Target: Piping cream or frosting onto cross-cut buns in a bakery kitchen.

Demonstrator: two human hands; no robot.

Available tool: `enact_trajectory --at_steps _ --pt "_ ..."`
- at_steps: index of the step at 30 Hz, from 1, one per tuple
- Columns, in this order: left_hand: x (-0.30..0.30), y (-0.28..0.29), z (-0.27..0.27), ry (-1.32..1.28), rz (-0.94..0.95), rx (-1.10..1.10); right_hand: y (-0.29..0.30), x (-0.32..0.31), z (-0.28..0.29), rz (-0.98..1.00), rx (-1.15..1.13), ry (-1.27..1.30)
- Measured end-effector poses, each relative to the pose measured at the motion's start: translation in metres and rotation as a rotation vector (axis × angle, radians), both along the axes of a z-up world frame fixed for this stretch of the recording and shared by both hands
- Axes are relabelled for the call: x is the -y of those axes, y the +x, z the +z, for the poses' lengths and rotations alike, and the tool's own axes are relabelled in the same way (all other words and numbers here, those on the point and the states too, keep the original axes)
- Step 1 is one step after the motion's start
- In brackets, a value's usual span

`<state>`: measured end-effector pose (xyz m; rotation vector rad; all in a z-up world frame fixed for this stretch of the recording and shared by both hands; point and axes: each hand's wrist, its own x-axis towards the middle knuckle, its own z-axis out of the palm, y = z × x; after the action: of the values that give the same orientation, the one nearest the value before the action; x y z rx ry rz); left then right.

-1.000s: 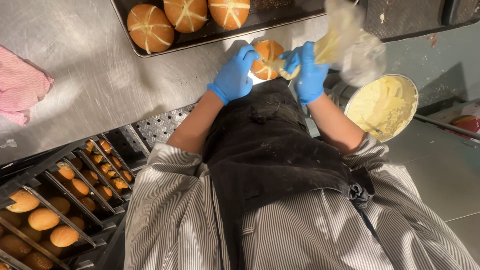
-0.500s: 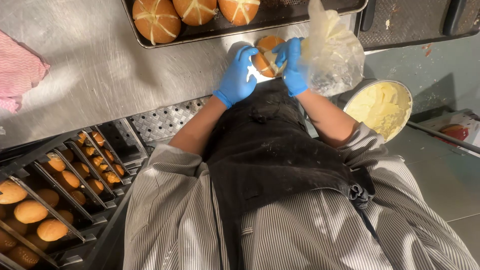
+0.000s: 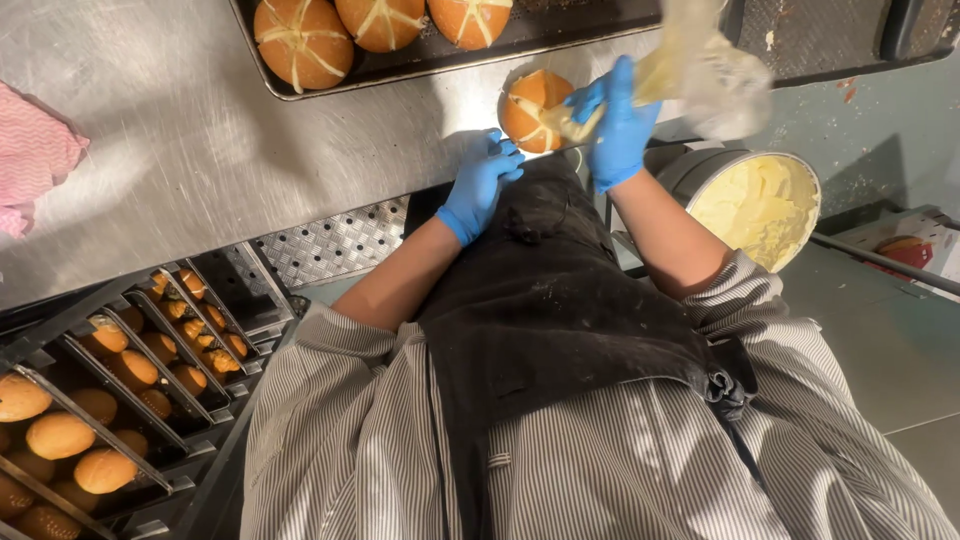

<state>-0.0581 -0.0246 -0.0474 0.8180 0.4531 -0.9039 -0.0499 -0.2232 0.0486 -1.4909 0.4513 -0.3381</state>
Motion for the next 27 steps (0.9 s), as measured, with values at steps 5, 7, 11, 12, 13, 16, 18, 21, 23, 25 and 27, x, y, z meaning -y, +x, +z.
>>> enact_trajectory --at_steps 5,7,11,12,13,16,18,21,23,25,27 --pt "0.017 -0.008 -0.035 0.068 0.004 0.033 -0.004 0.057 0.042 -0.269 0.121 0.351" --pt "0.029 -0.012 -0.056 0.055 0.009 0.173 -0.003 0.083 0.079 -0.357 0.140 0.691" --pt "0.049 0.002 -0.028 0.240 0.032 0.409 -0.024 0.121 0.097 -0.264 0.063 0.955" --pt "0.054 0.004 -0.032 0.225 0.080 0.449 -0.034 0.139 0.087 -0.232 0.024 0.947" --pt "0.057 0.004 -0.036 0.214 0.128 0.487 -0.044 0.155 0.076 -0.197 -0.018 0.941" --pt "0.061 0.014 -0.014 0.072 0.133 0.405 -0.052 0.187 0.068 -0.233 -0.029 0.923" --pt "0.070 0.019 0.000 0.088 0.151 0.375 -0.051 0.211 0.071 -0.219 -0.028 0.908" --pt "0.085 0.026 0.014 0.102 0.179 0.279 -0.046 0.249 0.077 -0.207 -0.025 0.878" --pt "0.096 0.035 0.017 0.098 0.200 0.220 -0.036 0.275 0.081 -0.192 -0.020 0.862" --pt "0.109 0.043 0.014 -0.005 0.300 0.135 -0.026 0.300 0.084 -0.195 -0.037 0.837" --pt "0.123 0.060 0.021 -0.058 0.345 0.196 -0.016 0.317 0.085 -0.177 -0.028 0.826"
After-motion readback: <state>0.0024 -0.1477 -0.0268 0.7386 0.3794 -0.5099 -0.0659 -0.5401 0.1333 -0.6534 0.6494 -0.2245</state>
